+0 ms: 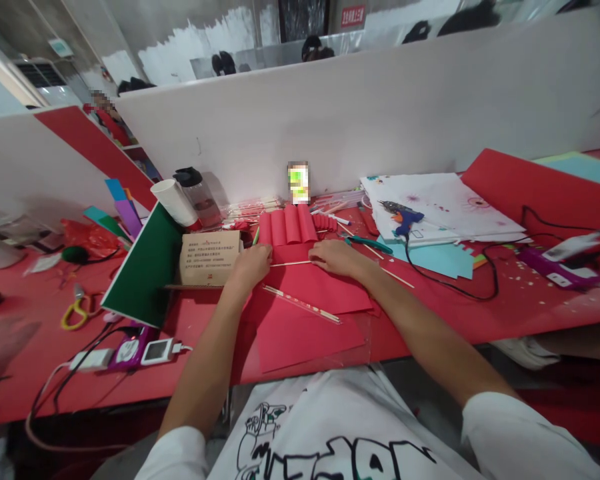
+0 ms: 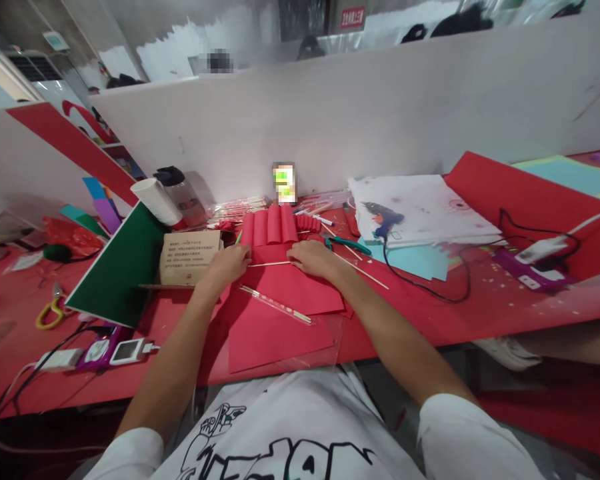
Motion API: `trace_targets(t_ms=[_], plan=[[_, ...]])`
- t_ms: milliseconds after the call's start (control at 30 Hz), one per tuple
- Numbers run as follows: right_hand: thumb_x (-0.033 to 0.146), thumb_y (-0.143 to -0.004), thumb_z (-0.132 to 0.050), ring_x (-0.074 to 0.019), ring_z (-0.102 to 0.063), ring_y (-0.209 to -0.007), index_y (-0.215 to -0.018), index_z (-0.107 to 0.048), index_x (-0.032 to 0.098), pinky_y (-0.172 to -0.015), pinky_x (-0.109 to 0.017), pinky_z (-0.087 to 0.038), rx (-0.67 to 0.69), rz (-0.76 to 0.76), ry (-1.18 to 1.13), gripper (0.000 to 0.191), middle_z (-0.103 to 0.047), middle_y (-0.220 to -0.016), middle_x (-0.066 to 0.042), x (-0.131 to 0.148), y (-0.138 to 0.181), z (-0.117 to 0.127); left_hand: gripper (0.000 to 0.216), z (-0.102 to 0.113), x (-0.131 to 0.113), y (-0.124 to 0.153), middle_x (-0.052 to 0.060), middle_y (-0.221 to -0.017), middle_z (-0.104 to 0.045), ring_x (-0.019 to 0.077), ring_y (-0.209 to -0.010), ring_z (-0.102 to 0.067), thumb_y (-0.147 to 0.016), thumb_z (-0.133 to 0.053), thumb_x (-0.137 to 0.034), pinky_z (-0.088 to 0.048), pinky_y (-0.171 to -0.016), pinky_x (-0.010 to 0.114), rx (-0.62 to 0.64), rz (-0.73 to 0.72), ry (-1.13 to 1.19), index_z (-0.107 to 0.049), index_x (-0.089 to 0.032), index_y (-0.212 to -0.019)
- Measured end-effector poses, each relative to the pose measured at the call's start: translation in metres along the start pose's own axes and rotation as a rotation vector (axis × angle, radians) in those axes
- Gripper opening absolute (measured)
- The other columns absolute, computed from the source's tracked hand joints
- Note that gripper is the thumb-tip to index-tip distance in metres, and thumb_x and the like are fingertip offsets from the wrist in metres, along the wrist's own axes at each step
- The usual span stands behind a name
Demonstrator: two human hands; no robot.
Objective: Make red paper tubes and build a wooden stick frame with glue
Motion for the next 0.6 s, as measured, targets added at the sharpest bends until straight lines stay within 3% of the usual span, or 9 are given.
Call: trace_targets(t_ms=[133,333,600], plan=[[0.024,-0.102,-0.051,-0.0238,-0.065,-0.101,-0.104,-0.071,0.017,-0.080,-0.030,-0.039,-0.013,-0.002,-0.007,0.021,-0.072,-0.110,-0.012,-0.002,-0.001,0.000,0.030,0.019,-0.001,0.003,0.017,-0.131,-0.065,0.0307,-0.123,-0.060,-0.096,-0.053,-0.024,-0.048,-0.103,0.038,-0.149,0.003,-0.032,-0.061,-0.016,-0.124],[0.024,-0.101,-0.052,-0.0234,-0.065,-0.102,-0.104,-0.071,0.018,-0.082,-0.030,-0.040,-0.033,-0.020,-0.023,0.020,-0.072,-0.110,-0.012,-0.007,0.000,0.001,0.032,0.002,0.009,0.003,0.016,-0.117,-0.073,0.0309,-0.112,-0.069,-0.098,-0.050,-0.022,-0.051,-0.094,0.039,0.065,0.050,-0.033,-0.061,-0.019,-0.127],[0.020,-0.100,-0.051,-0.0233,-0.065,-0.105,-0.106,-0.071,0.018,-0.086,-0.030,-0.041,-0.061,-0.003,-0.052,0.021,-0.071,-0.113,-0.011,-0.011,-0.004,-0.005,0.033,0.006,0.014,0.009,0.015,-0.119,-0.074,0.0319,-0.112,-0.070,-0.095,-0.051,-0.022,-0.053,-0.092,0.040,0.088,0.075,0.015,-0.065,-0.021,-0.124]])
Point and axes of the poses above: each hand's wrist, its own y-axis away from the middle knuckle, its own z-axis out of the back of the hand, x = y × z, the point moved 10 cm from there along -y, towards the middle knuckle
